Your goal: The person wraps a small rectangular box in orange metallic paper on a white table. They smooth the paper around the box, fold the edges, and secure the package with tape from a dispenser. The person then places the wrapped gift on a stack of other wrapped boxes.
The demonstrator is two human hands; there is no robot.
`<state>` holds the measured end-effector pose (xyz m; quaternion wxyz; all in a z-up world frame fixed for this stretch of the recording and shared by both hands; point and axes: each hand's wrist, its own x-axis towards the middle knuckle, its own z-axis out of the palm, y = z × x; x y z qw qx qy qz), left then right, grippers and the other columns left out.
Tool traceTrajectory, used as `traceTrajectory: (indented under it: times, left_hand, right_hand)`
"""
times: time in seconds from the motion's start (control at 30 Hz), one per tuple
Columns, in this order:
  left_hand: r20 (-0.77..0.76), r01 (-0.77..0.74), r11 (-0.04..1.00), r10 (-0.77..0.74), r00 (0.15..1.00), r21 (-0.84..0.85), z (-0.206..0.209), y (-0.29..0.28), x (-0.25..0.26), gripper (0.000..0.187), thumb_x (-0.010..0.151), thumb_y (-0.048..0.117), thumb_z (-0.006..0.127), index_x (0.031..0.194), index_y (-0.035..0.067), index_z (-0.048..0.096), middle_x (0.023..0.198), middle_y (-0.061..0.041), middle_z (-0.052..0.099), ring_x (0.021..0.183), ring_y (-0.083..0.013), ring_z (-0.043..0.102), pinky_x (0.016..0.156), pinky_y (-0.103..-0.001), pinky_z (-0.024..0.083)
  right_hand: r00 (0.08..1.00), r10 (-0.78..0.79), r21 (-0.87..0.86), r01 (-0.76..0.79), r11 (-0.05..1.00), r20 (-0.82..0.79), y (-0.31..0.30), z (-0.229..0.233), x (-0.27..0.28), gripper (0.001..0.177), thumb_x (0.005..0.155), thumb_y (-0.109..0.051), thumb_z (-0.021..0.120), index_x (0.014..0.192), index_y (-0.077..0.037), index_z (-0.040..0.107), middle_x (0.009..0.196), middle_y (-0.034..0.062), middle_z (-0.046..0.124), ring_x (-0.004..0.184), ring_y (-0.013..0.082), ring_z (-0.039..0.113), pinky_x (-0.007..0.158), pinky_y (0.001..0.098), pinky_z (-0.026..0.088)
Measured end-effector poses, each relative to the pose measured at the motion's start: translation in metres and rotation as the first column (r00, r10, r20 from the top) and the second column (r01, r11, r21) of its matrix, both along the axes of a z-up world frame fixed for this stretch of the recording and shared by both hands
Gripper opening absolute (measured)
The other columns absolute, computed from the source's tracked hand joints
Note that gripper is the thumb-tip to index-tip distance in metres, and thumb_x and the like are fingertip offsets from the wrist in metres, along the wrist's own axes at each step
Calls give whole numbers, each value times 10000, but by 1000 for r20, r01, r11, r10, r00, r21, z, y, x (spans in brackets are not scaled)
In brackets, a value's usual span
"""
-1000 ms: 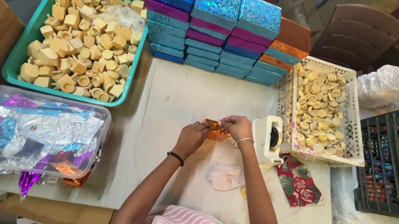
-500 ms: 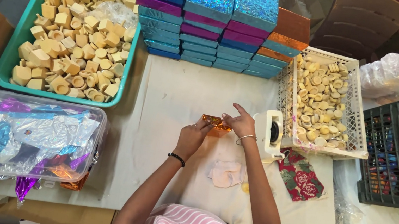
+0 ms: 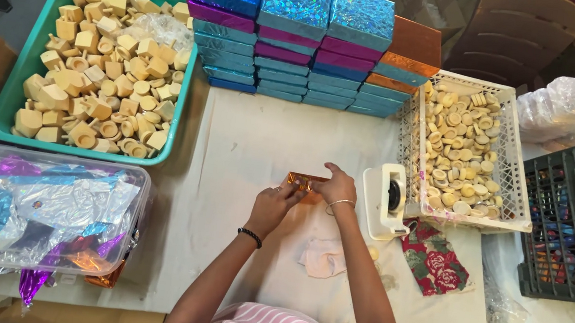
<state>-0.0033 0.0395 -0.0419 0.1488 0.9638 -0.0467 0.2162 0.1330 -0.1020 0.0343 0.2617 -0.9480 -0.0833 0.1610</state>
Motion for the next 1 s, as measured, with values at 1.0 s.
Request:
traceTrajectory:
  times: [1.0]
  left_hand:
    - [76, -76, 957, 101, 992, -281, 2, -8, 3, 482, 821, -35, 626, 1173, 273, 746, 1224, 32, 710, 811, -223, 712, 691, -361, 577]
  right_hand:
    - [940, -54, 261, -38, 965, 337, -41, -64, -66, 765, 842, -253, 842, 1519, -334, 496, 687, 35, 711, 581, 194, 683, 592, 362, 553]
